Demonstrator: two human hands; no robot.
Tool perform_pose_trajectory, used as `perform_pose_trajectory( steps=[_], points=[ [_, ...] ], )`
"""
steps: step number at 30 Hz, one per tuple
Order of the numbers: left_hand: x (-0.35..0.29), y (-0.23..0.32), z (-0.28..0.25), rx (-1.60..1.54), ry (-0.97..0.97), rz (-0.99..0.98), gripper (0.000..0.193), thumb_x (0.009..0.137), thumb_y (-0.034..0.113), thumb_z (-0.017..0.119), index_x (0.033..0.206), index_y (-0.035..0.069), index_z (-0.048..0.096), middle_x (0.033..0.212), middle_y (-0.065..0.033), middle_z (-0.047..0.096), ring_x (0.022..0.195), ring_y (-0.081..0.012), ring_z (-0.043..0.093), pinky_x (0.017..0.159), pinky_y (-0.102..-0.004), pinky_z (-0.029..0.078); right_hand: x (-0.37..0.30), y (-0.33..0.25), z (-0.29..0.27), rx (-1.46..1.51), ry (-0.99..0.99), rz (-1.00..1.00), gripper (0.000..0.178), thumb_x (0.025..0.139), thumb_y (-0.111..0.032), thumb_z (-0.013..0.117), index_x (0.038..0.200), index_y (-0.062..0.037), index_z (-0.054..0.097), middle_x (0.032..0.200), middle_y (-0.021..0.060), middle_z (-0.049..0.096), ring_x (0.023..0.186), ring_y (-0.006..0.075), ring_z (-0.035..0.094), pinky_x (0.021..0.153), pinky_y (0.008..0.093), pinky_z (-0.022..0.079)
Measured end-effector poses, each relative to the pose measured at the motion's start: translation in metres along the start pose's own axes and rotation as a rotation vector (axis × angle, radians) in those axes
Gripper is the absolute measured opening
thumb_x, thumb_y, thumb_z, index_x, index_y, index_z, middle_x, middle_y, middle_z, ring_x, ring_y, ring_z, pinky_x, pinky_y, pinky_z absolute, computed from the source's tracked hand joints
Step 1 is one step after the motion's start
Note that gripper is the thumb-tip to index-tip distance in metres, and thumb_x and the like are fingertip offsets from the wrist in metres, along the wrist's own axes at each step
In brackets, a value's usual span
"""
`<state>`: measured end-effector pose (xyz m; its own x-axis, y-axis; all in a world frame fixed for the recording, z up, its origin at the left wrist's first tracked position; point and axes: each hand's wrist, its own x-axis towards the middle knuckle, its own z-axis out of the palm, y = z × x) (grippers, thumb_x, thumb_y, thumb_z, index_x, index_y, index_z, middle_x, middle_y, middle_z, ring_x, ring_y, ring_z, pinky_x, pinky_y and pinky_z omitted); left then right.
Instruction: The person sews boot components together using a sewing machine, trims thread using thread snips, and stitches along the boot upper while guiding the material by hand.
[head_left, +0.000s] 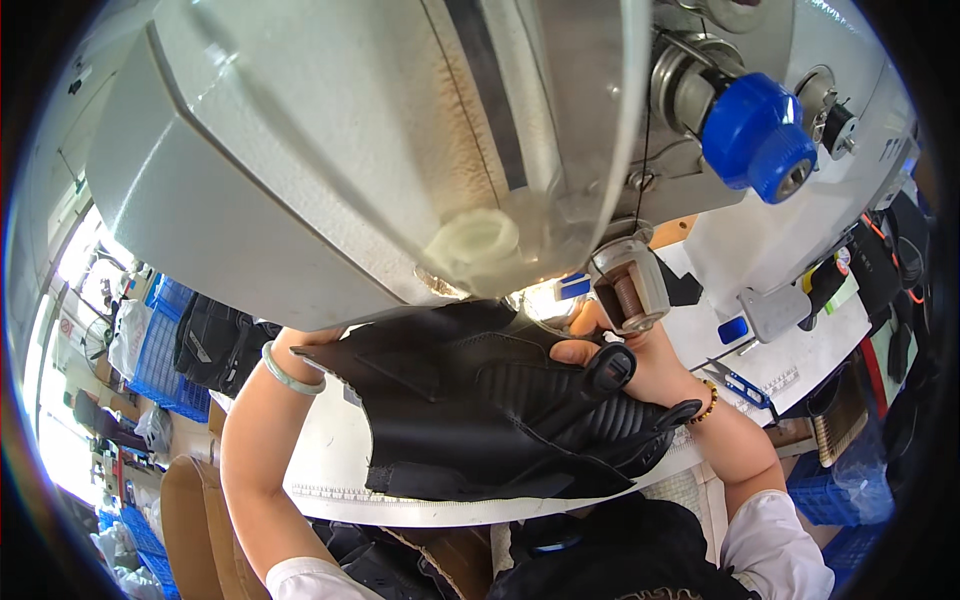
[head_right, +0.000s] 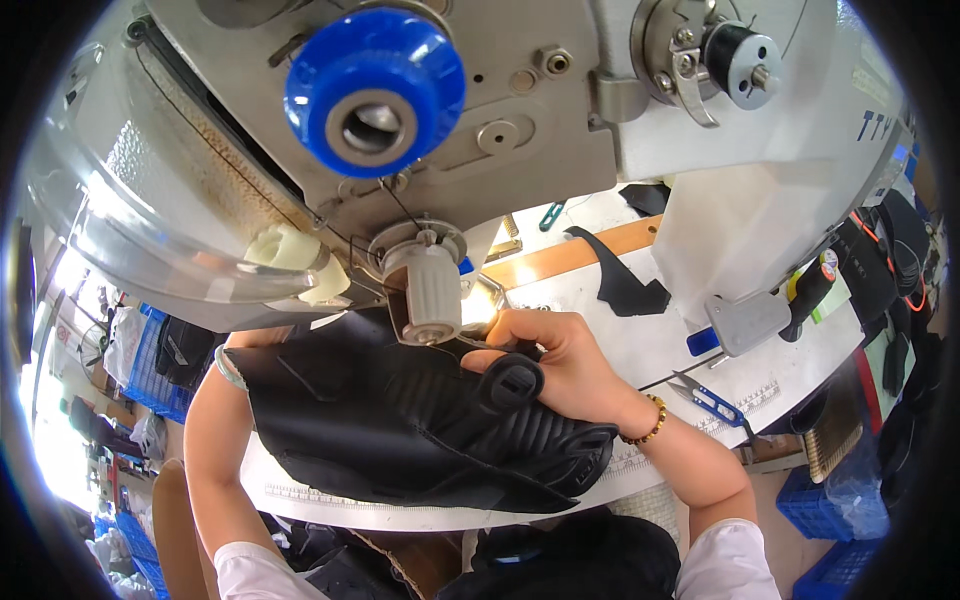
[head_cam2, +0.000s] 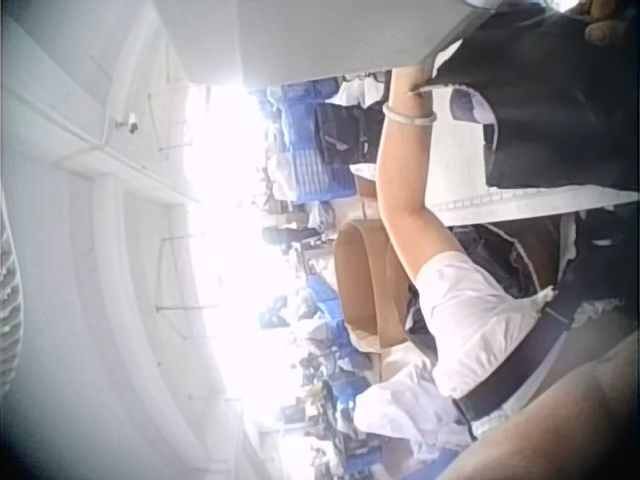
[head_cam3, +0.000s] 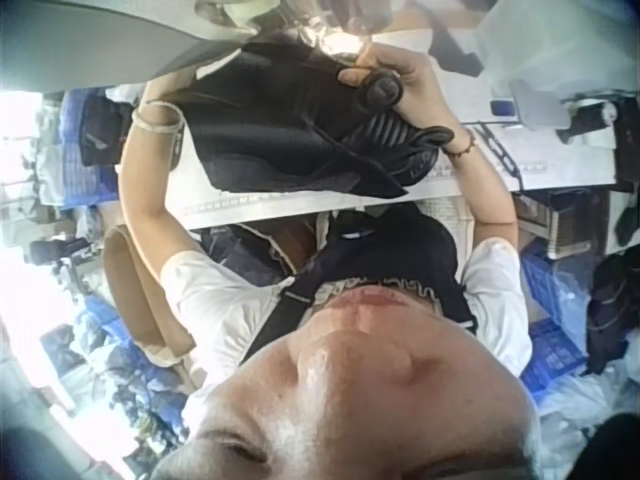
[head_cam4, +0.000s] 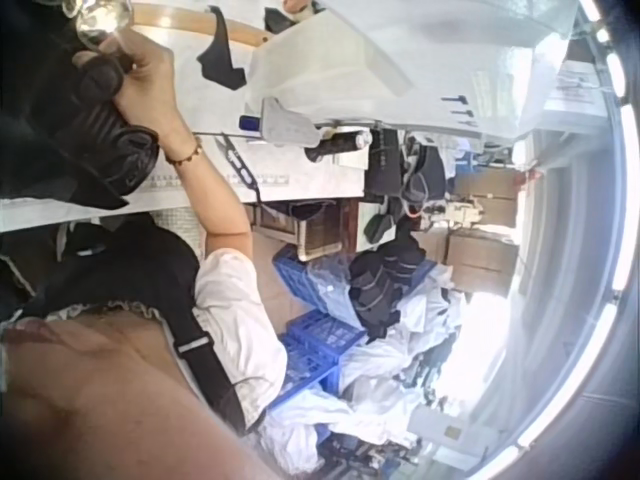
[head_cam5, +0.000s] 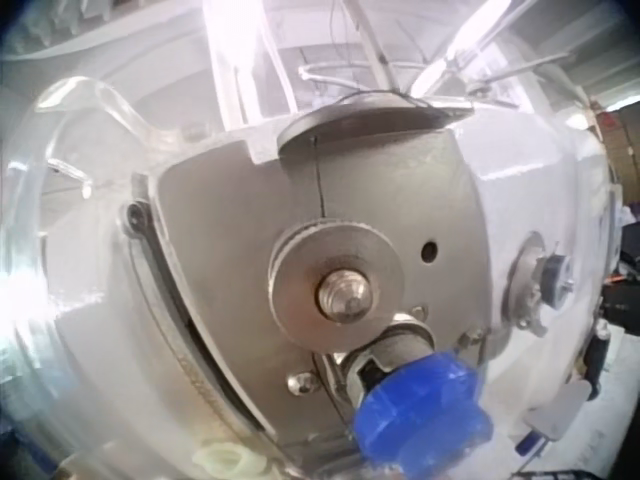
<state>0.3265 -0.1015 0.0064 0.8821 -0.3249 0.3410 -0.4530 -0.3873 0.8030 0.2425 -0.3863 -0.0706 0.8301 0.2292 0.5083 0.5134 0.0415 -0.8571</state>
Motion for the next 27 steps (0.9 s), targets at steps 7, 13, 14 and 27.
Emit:
perform_pose_trajectory(
  steps=[7,13,14,27],
  points=[
    [-0.002,-0.001,0.0,-0.009,0.008,0.003,0.031,0.081,0.017,0.066,0.105,-0.002,0.06,0.098,-0.0048,0.062,0.087,-0.0153,0.054,0.08,-0.0268,0.044,0.001,0.004,-0.001,-0.078,0.009,-0.04,0.025,0.077,-0.016,0.074,0.069,-0.0017,0.055,0.056,-0.0021,0.045,0.055,0.0029,0.037,0.05,0.0218,0.03],
    [-0.001,0.0,-0.001,-0.007,0.009,0.005,0.03,0.081,0.017,0.066,0.104,-0.002,0.06,0.097,-0.0048,0.063,0.086,-0.0153,0.055,0.079,-0.0268,0.044,0.0,0.005,-0.001,-0.003,0.006,-0.001,0.024,0.077,-0.016,0.074,0.069,-0.002,0.056,0.057,-0.0037,0.047,0.055,0.0014,0.038,0.05,0.0211,0.03],
    [-0.001,0.0,0.0,-0.009,0.007,0.003,0.03,0.081,0.017,0.066,0.104,-0.002,0.06,0.097,-0.0048,0.063,0.086,-0.0153,0.055,0.079,-0.0268,0.044,0.0,0.004,-0.001,0.034,-0.011,0.033,0.024,0.077,-0.016,0.074,0.069,-0.002,0.056,0.057,-0.0037,0.047,0.055,0.0014,0.038,0.05,0.0211,0.03],
    [0.006,0.003,0.011,-0.008,-0.09,-0.027,0.028,0.082,0.016,0.065,0.103,-0.002,0.061,0.095,-0.0048,0.063,0.084,-0.0154,0.055,0.077,-0.0268,0.044,0.007,-0.007,-0.014,0.101,-0.102,0.204,0.015,0.078,-0.007,0.072,0.071,-0.0029,0.059,0.069,-0.0017,0.062,0.065,0.0005,0.054,0.056,0.0169,0.039]
  ],
)
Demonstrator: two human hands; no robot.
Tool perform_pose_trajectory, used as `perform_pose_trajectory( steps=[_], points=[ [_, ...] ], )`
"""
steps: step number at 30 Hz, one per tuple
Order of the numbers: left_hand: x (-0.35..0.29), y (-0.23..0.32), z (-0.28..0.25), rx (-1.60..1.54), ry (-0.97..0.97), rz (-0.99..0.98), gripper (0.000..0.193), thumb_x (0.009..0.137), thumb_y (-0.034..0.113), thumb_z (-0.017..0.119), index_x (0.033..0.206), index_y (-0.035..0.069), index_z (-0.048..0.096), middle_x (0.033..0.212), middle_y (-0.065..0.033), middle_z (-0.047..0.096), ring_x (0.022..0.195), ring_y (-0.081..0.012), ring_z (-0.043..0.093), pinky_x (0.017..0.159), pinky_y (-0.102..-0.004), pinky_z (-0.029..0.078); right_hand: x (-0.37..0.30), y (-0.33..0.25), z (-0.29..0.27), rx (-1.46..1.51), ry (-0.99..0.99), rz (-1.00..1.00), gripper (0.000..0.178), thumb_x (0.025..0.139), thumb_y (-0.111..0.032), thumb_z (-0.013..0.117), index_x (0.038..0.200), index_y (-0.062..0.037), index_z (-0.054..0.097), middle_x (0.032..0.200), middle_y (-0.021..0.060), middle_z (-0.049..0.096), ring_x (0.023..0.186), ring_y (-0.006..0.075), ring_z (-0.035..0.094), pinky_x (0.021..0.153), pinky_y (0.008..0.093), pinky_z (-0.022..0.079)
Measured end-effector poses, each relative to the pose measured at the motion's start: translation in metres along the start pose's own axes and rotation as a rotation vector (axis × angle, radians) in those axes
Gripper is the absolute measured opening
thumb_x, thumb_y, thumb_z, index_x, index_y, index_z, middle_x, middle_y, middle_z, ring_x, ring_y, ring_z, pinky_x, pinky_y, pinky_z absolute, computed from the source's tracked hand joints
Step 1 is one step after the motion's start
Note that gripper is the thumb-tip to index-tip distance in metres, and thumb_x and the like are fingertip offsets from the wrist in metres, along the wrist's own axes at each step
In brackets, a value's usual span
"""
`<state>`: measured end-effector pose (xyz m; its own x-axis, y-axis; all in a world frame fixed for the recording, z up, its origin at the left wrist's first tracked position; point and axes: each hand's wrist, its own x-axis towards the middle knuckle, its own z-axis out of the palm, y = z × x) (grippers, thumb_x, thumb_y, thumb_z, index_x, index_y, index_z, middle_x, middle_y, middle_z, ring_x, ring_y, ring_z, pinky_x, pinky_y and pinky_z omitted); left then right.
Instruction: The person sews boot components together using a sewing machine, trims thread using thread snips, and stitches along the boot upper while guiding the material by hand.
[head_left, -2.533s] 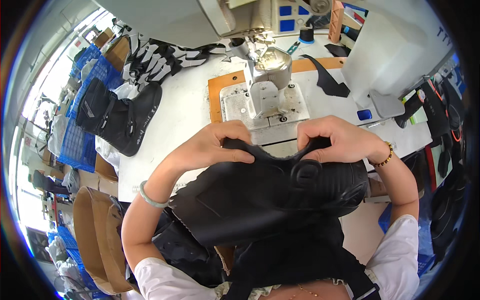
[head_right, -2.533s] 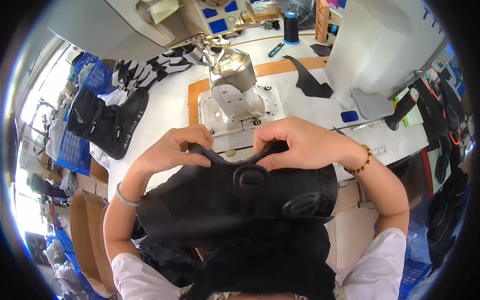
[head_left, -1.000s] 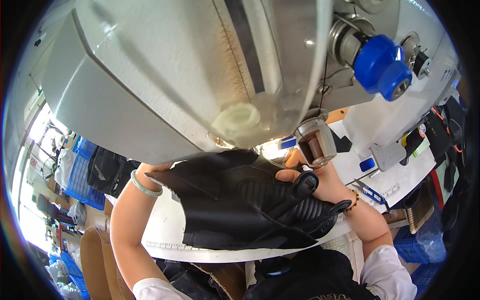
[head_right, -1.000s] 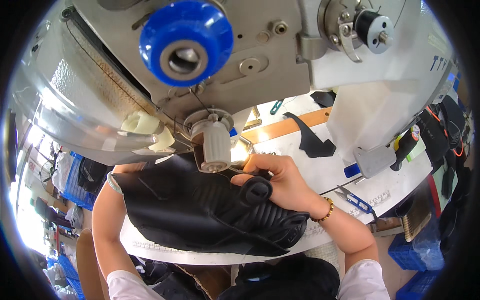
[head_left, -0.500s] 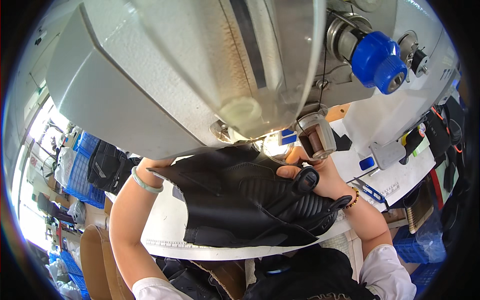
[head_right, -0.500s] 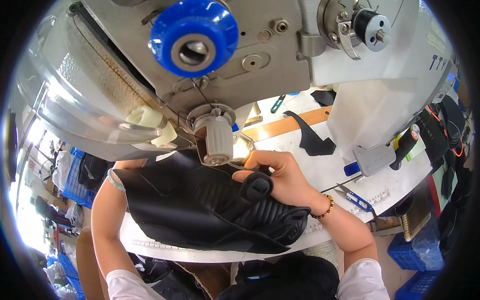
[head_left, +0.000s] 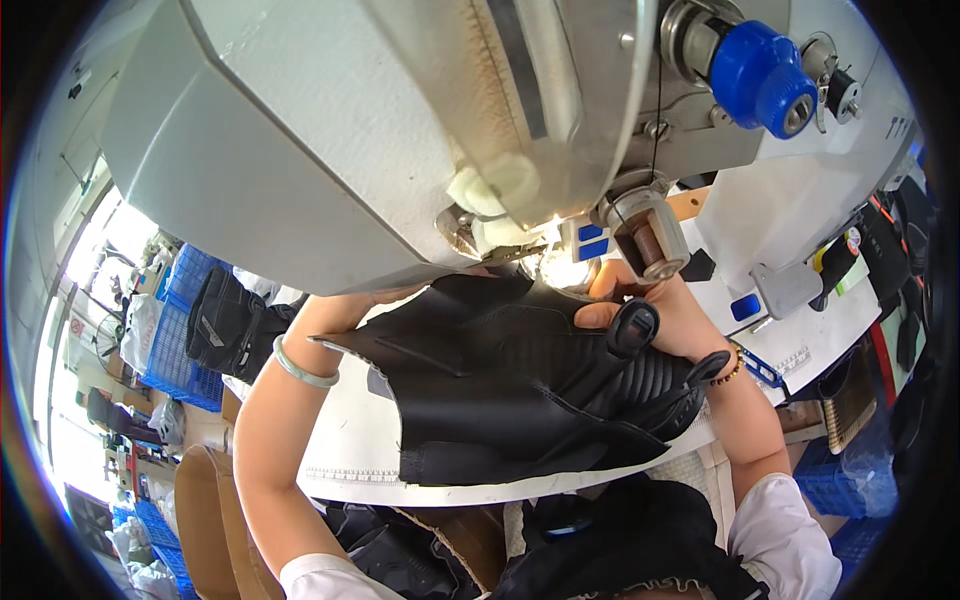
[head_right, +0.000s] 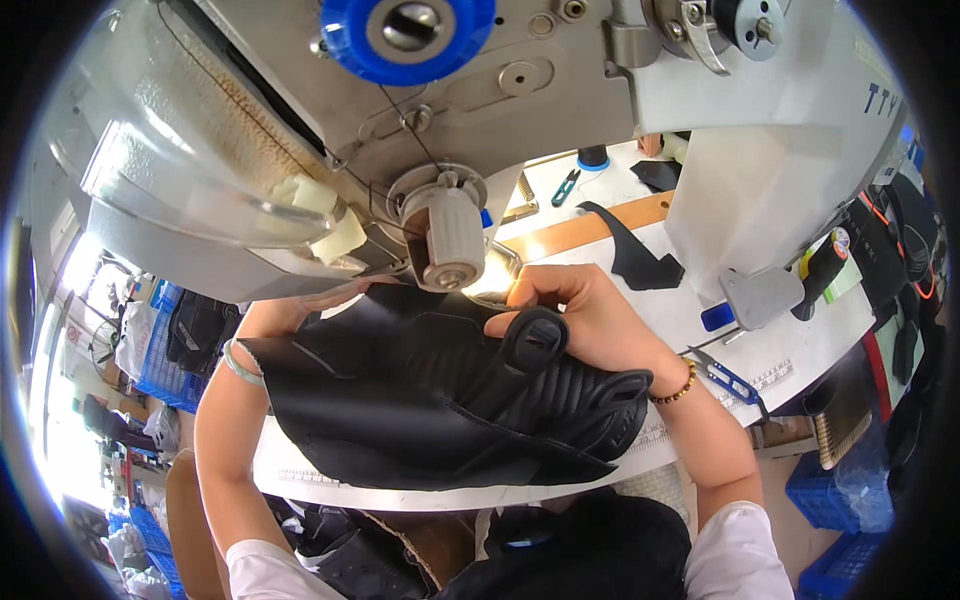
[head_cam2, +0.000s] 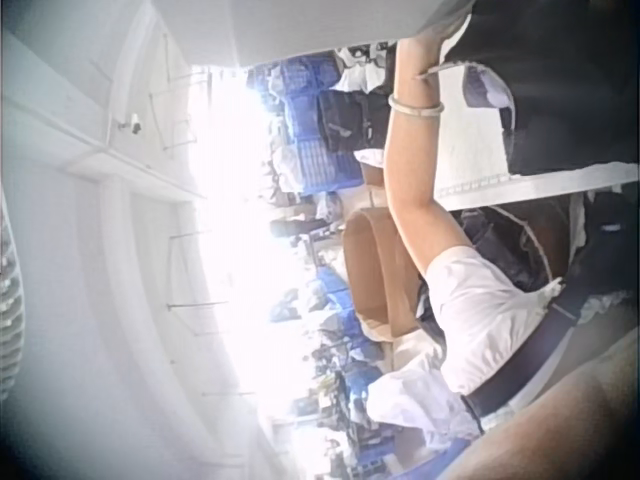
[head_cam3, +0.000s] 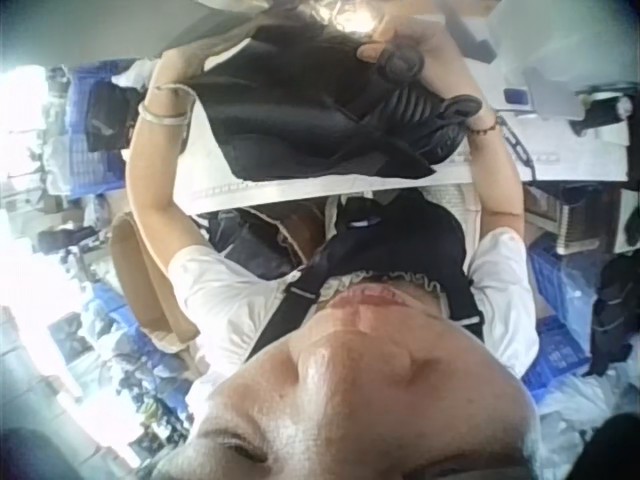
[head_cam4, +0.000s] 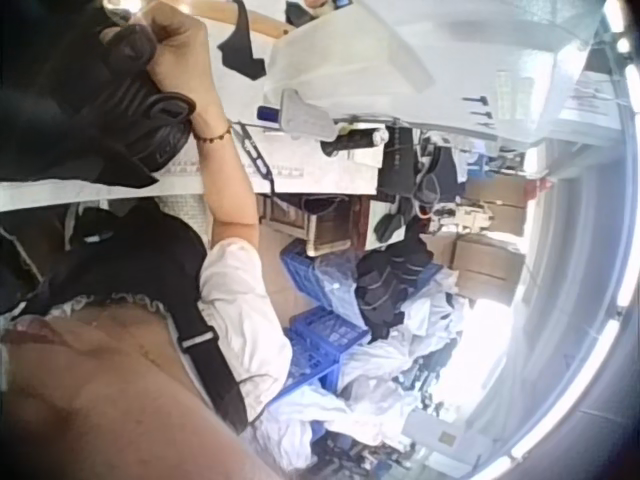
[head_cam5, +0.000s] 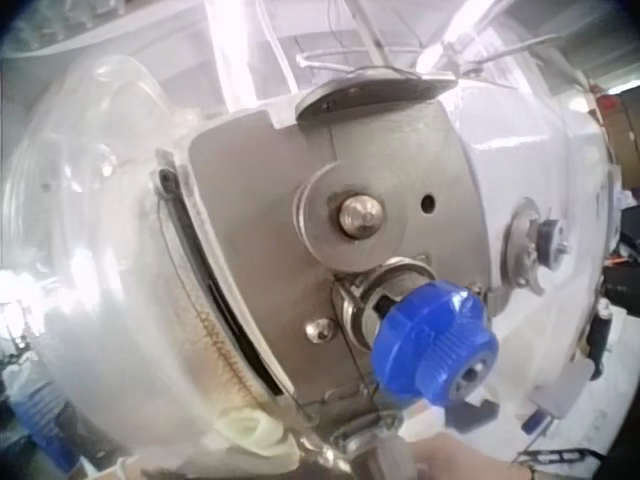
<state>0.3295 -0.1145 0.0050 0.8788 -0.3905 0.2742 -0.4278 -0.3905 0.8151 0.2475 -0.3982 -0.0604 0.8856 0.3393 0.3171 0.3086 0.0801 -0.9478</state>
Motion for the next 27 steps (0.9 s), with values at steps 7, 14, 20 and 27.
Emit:
perform_pose_trajectory(
  steps=[7,14,20,27],
  points=[
    [0.003,-0.001,0.004,-0.003,-0.006,-0.001,0.027,0.082,0.016,0.064,0.102,-0.002,0.061,0.094,-0.0048,0.063,0.083,-0.0154,0.055,0.076,-0.0268,0.044,-0.002,-0.001,0.0,0.066,0.021,0.04,0.015,0.078,-0.008,0.071,0.073,-0.0031,0.058,0.071,-0.0013,0.061,0.067,0.0012,0.052,0.059,0.0181,0.039],
    [0.002,-0.003,0.0,-0.006,0.03,0.006,0.027,0.083,0.016,0.064,0.102,-0.002,0.061,0.093,-0.0048,0.063,0.082,-0.0155,0.055,0.076,-0.0269,0.045,-0.002,0.003,0.005,0.022,0.069,0.053,0.019,0.077,-0.012,0.074,0.071,-0.0047,0.057,0.068,-0.0059,0.053,0.064,-0.0001,0.045,0.057,0.0169,0.036],
    [0.003,-0.005,-0.001,-0.001,0.033,-0.005,0.026,0.083,0.016,0.063,0.101,-0.003,0.061,0.092,-0.0048,0.063,0.081,-0.0155,0.056,0.075,-0.0269,0.045,-0.004,0.002,0.009,0.065,0.107,0.079,0.02,0.077,-0.012,0.074,0.071,-0.004,0.057,0.067,-0.0049,0.054,0.064,0.0014,0.045,0.058,0.0182,0.036],
    [0.007,-0.008,0.0,0.001,0.03,-0.023,0.025,0.083,0.016,0.063,0.101,-0.003,0.061,0.091,-0.0048,0.063,0.08,-0.0155,0.056,0.074,-0.0269,0.045,-0.008,0.006,0.011,-0.07,0.071,-0.027,0.02,0.079,-0.014,0.072,0.073,-0.0018,0.057,0.067,-0.0035,0.055,0.065,0.0023,0.046,0.059,0.0194,0.039]
  ],
)
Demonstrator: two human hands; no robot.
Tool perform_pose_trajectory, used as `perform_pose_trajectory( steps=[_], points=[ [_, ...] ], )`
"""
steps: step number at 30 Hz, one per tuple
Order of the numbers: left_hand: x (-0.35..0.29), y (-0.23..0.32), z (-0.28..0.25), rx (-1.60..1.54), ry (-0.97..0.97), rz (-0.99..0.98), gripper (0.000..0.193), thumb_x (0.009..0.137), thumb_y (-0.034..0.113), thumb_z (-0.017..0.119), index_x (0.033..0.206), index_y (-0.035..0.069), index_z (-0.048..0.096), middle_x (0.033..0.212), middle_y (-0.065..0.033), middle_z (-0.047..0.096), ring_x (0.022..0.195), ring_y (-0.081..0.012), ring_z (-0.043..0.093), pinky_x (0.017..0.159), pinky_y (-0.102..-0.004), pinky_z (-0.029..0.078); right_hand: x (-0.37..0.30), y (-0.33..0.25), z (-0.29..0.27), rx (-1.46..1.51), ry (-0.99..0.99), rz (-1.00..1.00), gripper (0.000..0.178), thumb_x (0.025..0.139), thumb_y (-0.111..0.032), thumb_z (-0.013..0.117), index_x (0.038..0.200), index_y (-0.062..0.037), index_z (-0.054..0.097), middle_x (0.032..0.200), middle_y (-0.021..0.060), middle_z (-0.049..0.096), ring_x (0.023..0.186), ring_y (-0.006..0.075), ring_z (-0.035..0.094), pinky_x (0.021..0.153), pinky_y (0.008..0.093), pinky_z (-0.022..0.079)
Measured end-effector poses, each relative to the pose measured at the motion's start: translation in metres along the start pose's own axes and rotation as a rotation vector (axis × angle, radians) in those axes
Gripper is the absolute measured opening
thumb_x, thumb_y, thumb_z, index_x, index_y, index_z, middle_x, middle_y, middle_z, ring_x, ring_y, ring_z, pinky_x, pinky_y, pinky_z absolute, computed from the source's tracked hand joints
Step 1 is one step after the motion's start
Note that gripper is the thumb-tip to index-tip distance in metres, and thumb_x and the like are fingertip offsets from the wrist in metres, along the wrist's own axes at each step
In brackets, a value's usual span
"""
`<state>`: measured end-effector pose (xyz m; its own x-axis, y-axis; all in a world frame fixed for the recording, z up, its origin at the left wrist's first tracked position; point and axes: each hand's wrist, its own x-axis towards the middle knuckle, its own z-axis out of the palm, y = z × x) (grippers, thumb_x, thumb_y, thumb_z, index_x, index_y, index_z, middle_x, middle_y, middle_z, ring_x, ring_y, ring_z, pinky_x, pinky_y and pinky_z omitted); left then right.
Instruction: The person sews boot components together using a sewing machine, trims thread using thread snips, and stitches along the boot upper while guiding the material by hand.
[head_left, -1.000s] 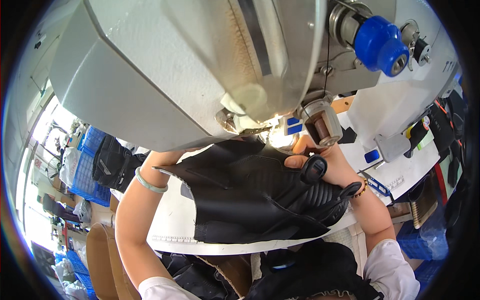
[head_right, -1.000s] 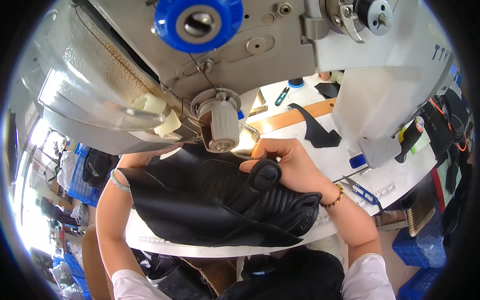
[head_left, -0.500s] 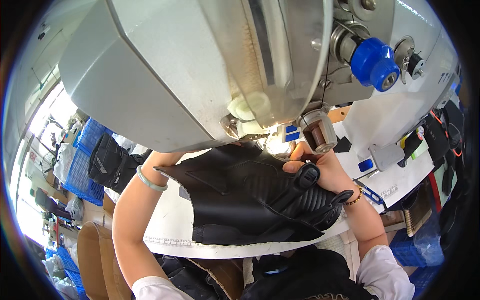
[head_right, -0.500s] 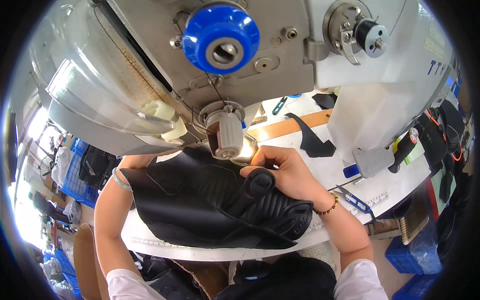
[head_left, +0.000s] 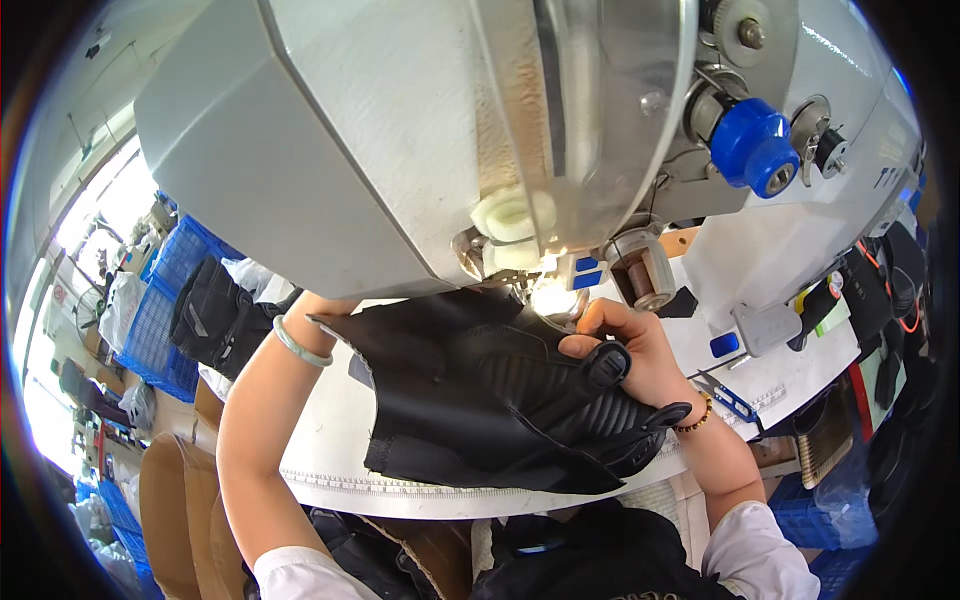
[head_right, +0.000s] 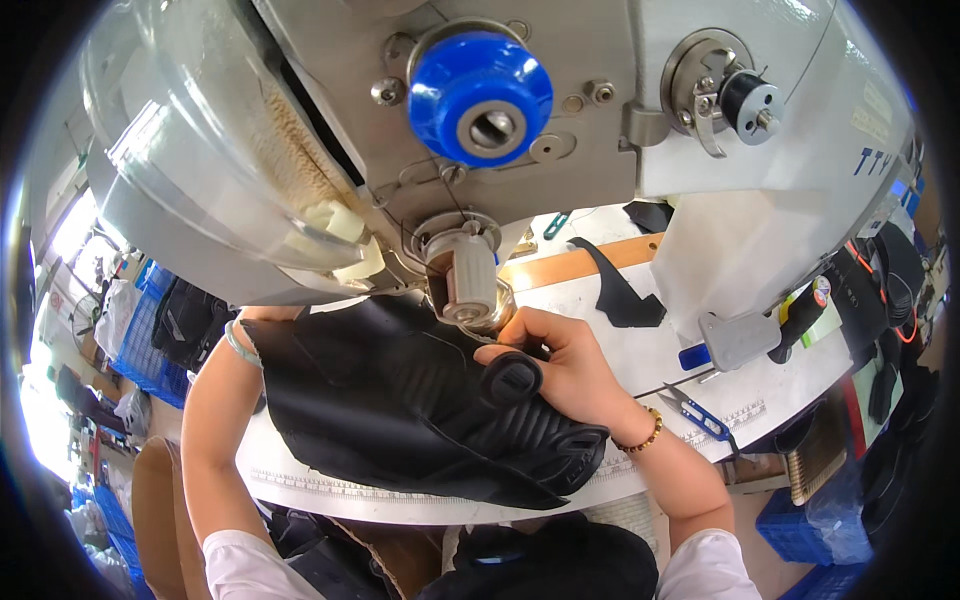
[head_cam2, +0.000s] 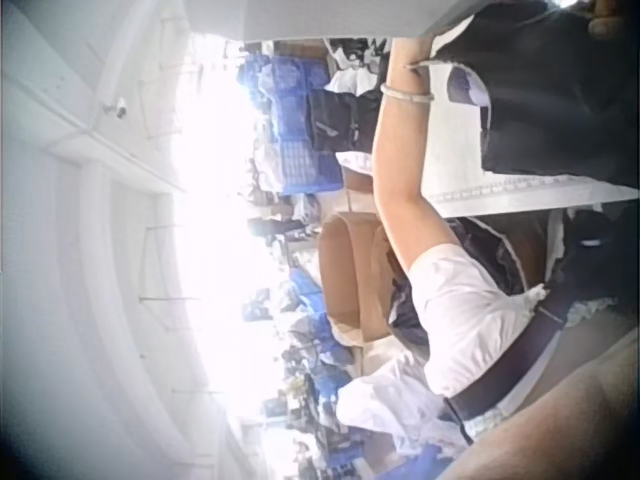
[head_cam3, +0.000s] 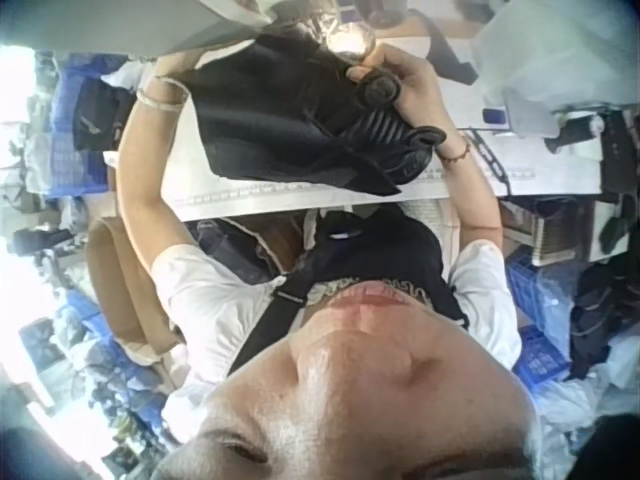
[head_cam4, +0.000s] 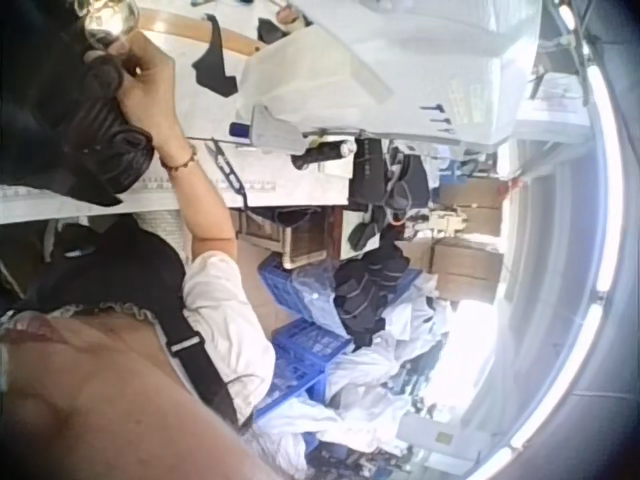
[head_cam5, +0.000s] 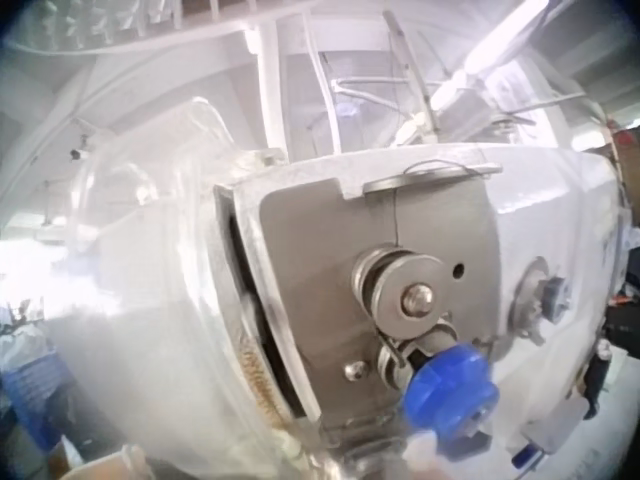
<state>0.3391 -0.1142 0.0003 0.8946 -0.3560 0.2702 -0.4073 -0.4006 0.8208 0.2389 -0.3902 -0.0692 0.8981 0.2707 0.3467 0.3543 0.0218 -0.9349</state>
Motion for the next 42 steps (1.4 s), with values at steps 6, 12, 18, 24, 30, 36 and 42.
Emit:
perform_pose_trajectory(
  steps=[6,12,18,24,30,36,42],
  points=[
    [-0.008,0.013,-0.025,0.047,0.056,-0.03,0.024,0.084,0.015,0.062,0.1,-0.003,0.061,0.09,-0.0048,0.063,0.079,-0.0156,0.056,0.073,-0.0269,0.045,0.0,-0.002,-0.004,0.053,-0.041,0.061,0.016,0.081,-0.01,0.068,0.076,-0.0017,0.056,0.071,-0.0041,0.054,0.067,0.0018,0.046,0.06,0.0196,0.036],
    [-0.105,0.068,-0.012,0.107,1.045,0.173,0.018,0.086,0.012,0.056,0.092,-0.004,0.062,0.079,-0.0062,0.061,0.068,-0.0149,0.054,0.065,-0.0267,0.044,-0.001,0.003,-0.003,0.049,-0.077,-0.023,0.016,0.083,-0.01,0.066,0.076,0.0003,0.057,0.068,-0.0043,0.053,0.066,0.0015,0.046,0.058,0.0194,0.037],
    [-0.158,0.116,0.118,0.959,0.739,0.196,0.041,0.072,0.007,0.064,0.112,-0.002,0.057,0.118,-0.0206,0.044,0.11,-0.0353,0.048,0.093,-0.0428,0.039,-0.001,0.003,-0.004,0.143,-0.082,0.027,0.014,0.084,-0.009,0.065,0.076,-0.0013,0.057,0.07,-0.0042,0.055,0.066,0.0013,0.047,0.059,0.0195,0.038],
    [-0.13,0.123,0.156,0.734,0.341,0.199,0.053,0.07,0.01,0.065,0.12,-0.003,0.05,0.116,-0.0208,0.05,0.109,-0.0383,0.048,0.091,-0.0465,0.037,-0.006,0.003,0.0,0.249,-0.079,0.069,0.012,0.087,-0.01,0.062,0.08,-0.0013,0.058,0.073,-0.0043,0.056,0.071,0.0017,0.051,0.062,0.0185,0.04],
    [-0.122,0.092,0.167,0.541,0.393,0.54,0.028,0.07,-0.001,0.069,0.09,0.002,0.049,0.072,-0.0083,0.051,0.06,-0.0245,0.047,0.058,-0.0361,0.038,-0.005,0.002,-0.007,0.201,-0.118,0.142,0.016,0.087,-0.016,0.063,0.082,-0.0016,0.059,0.071,-0.0039,0.057,0.068,0.0007,0.047,0.059,0.0183,0.039],
    [-0.129,0.083,0.168,0.343,0.39,0.563,0.028,0.074,0.007,0.072,0.083,0.005,0.046,0.068,-0.0063,0.045,0.059,-0.0227,0.045,0.056,-0.0344,0.037,-0.006,0.0,-0.003,0.237,-0.085,0.161,0.017,0.087,-0.016,0.064,0.08,-0.002,0.059,0.071,-0.0045,0.056,0.066,0.0005,0.046,0.058,0.0182,0.038],
    [-0.124,0.077,0.172,0.35,0.404,0.599,0.03,0.077,0.015,0.072,0.084,0.004,0.045,0.067,-0.0056,0.044,0.057,-0.0211,0.044,0.055,-0.0331,0.035,-0.006,0.0,-0.002,0.28,-0.07,0.146,0.017,0.086,-0.017,0.064,0.08,-0.0021,0.059,0.072,-0.005,0.056,0.067,0.0003,0.046,0.058,0.0177,0.038]
  ],
)
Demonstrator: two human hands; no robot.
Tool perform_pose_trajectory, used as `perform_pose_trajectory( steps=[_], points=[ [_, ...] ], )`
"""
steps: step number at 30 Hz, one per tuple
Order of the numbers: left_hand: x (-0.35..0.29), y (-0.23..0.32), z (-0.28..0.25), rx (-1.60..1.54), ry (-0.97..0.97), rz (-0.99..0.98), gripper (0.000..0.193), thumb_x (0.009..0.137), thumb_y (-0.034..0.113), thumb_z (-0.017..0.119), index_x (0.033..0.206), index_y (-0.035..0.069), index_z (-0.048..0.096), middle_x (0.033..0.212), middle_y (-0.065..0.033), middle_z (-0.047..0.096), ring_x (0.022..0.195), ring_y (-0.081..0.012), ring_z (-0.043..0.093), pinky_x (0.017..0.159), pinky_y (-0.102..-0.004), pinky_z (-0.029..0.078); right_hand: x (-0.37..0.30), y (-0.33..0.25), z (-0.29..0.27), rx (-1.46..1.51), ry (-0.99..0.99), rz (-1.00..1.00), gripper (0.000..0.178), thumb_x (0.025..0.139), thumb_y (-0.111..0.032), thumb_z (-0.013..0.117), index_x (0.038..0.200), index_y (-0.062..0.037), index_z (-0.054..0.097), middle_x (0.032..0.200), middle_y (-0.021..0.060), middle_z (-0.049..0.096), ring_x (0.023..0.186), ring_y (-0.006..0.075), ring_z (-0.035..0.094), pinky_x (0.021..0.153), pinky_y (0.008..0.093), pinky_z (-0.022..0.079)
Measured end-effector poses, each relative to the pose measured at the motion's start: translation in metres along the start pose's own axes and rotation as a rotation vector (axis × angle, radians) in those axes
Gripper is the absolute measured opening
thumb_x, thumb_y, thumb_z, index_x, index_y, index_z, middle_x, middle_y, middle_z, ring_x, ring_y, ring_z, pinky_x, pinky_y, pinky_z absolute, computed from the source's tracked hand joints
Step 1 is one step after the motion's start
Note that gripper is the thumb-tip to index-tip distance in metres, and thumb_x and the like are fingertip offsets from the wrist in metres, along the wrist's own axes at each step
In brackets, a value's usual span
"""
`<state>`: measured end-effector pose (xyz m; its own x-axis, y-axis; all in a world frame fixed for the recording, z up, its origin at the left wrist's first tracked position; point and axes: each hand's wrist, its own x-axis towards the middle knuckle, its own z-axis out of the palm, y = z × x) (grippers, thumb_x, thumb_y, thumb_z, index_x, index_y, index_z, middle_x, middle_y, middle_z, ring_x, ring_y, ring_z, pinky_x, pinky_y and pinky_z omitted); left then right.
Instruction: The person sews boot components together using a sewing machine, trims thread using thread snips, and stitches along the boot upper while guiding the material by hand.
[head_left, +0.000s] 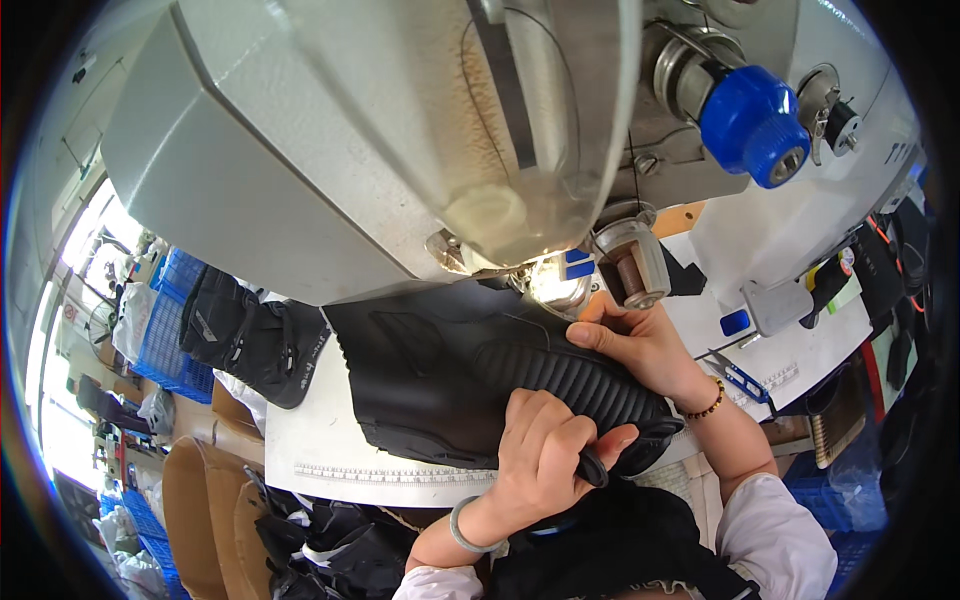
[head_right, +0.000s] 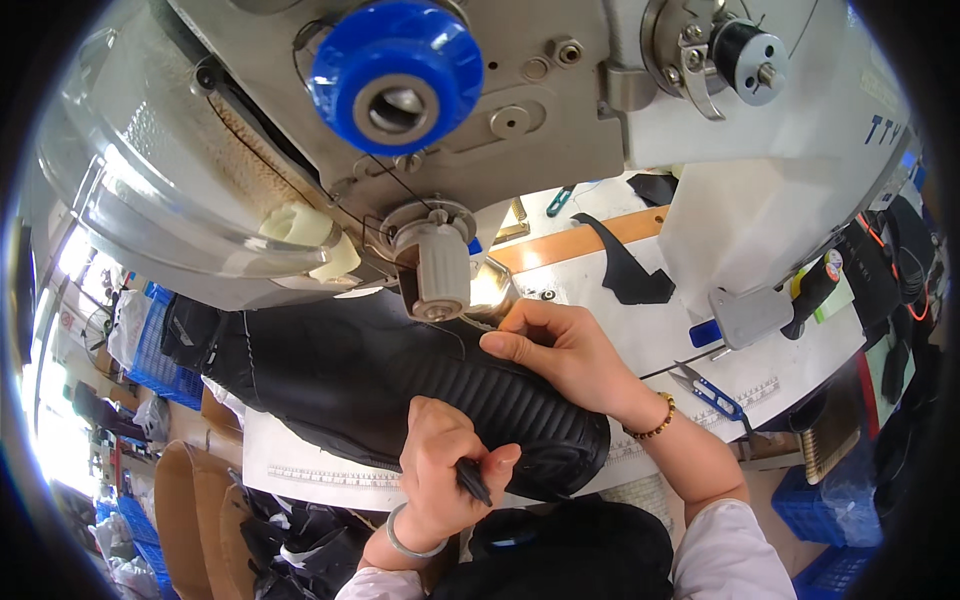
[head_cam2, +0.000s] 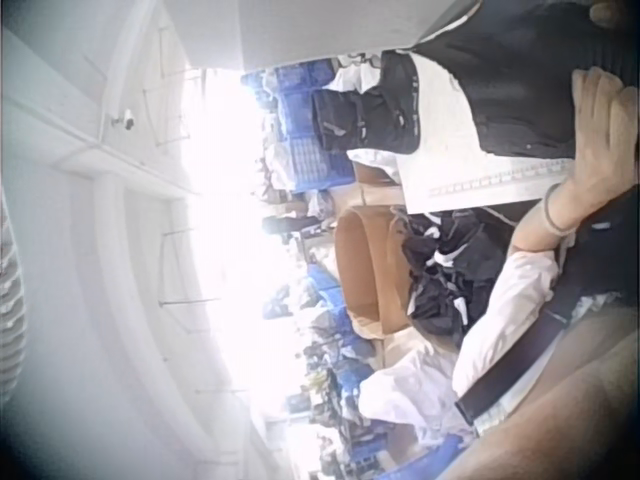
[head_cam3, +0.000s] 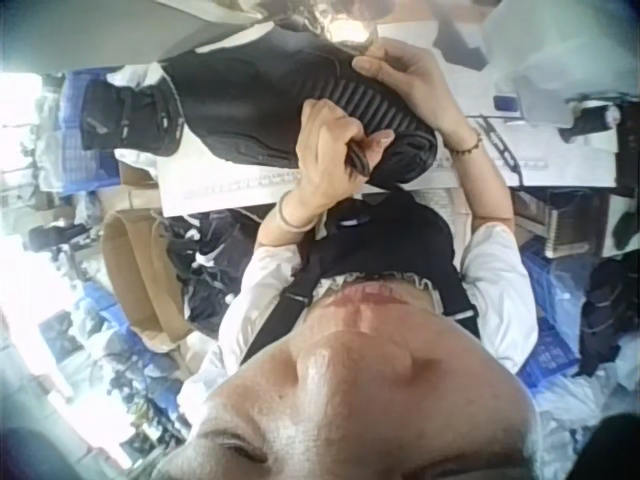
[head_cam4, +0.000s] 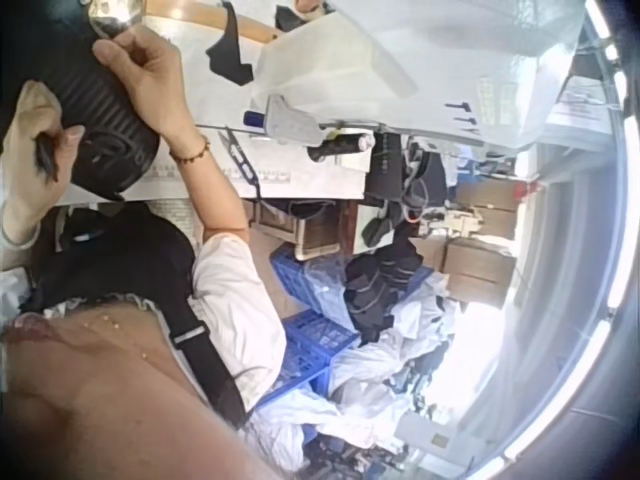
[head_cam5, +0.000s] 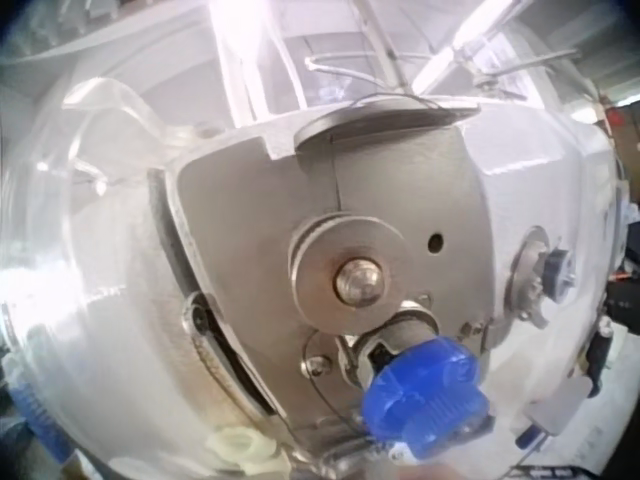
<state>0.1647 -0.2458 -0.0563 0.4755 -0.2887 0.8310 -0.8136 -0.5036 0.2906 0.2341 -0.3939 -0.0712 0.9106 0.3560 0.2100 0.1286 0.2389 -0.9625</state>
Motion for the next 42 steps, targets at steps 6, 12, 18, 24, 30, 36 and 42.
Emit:
perform_pose_trajectory(
  steps=[6,12,18,24,30,36,42],
  points=[
    [0.001,-0.005,0.001,-0.067,0.088,0.02,0.026,0.083,0.019,0.066,0.084,0.006,0.044,0.067,-0.0041,0.045,0.056,-0.0183,0.043,0.056,-0.0319,0.035,-0.001,-0.002,0.003,0.023,0.022,0.032,0.018,0.086,-0.018,0.065,0.08,-0.002,0.059,0.071,-0.0051,0.055,0.065,0.0,0.045,0.057,0.0172,0.037],
    [0.001,-0.014,0.003,-0.241,0.171,0.053,0.024,0.076,0.011,0.07,0.083,0.004,0.048,0.065,-0.0051,0.045,0.056,-0.0219,0.045,0.054,-0.0341,0.036,0.001,-0.001,0.005,-0.029,0.092,0.016,0.022,0.084,-0.02,0.067,0.076,-0.0016,0.06,0.067,-0.0052,0.054,0.063,0.0001,0.043,0.055,0.0167,0.035],
    [0.0,-0.02,0.002,-0.408,0.262,0.041,0.02,0.08,0.011,0.066,0.08,0.003,0.048,0.066,-0.0062,0.046,0.056,-0.0219,0.045,0.055,-0.0341,0.037,0.0,0.002,0.008,-0.001,0.137,0.024,0.022,0.084,-0.021,0.067,0.076,-0.0018,0.06,0.066,-0.005,0.054,0.062,0.0003,0.043,0.053,0.017,0.034],
    [0.006,-0.024,0.002,-0.337,0.323,0.042,0.029,0.092,0.031,0.049,0.079,0.008,0.037,0.057,0.0003,0.041,0.05,-0.0114,0.038,0.053,-0.0269,0.031,-0.001,0.008,0.017,0.056,0.168,0.007,0.024,0.085,-0.022,0.067,0.075,-0.0014,0.06,0.066,-0.0043,0.055,0.061,0.0008,0.042,0.053,0.0174,0.034],
    [0.01,-0.025,0.0,-0.387,0.324,-0.01,0.03,0.095,0.033,0.043,0.078,0.01,0.035,0.056,0.0019,0.037,0.049,-0.0098,0.035,0.054,-0.0258,0.03,0.0,0.011,0.018,0.054,0.195,0.008,0.024,0.086,-0.023,0.066,0.077,-0.0006,0.061,0.066,-0.0038,0.056,0.061,0.0011,0.044,0.053,0.0176,0.036],
    [0.016,-0.031,-0.003,-0.398,0.34,-0.002,0.031,0.096,0.034,0.041,0.077,0.01,0.035,0.055,0.0022,0.035,0.047,-0.0091,0.034,0.053,-0.0255,0.029,-0.002,0.01,0.021,0.098,0.189,0.018,0.024,0.087,-0.023,0.064,0.081,0.0001,0.061,0.068,-0.0033,0.057,0.064,0.0013,0.046,0.056,0.0175,0.038],
    [0.022,-0.039,-0.01,-0.475,0.389,-0.022,0.035,0.096,0.033,0.042,0.071,0.01,0.034,0.052,0.0022,0.032,0.043,-0.0079,0.029,0.049,-0.0247,0.026,-0.006,0.009,0.024,0.057,0.161,-0.002,0.022,0.088,-0.022,0.062,0.083,-0.0002,0.061,0.071,-0.0034,0.057,0.066,0.0013,0.046,0.059,0.0171,0.039]
  ],
)
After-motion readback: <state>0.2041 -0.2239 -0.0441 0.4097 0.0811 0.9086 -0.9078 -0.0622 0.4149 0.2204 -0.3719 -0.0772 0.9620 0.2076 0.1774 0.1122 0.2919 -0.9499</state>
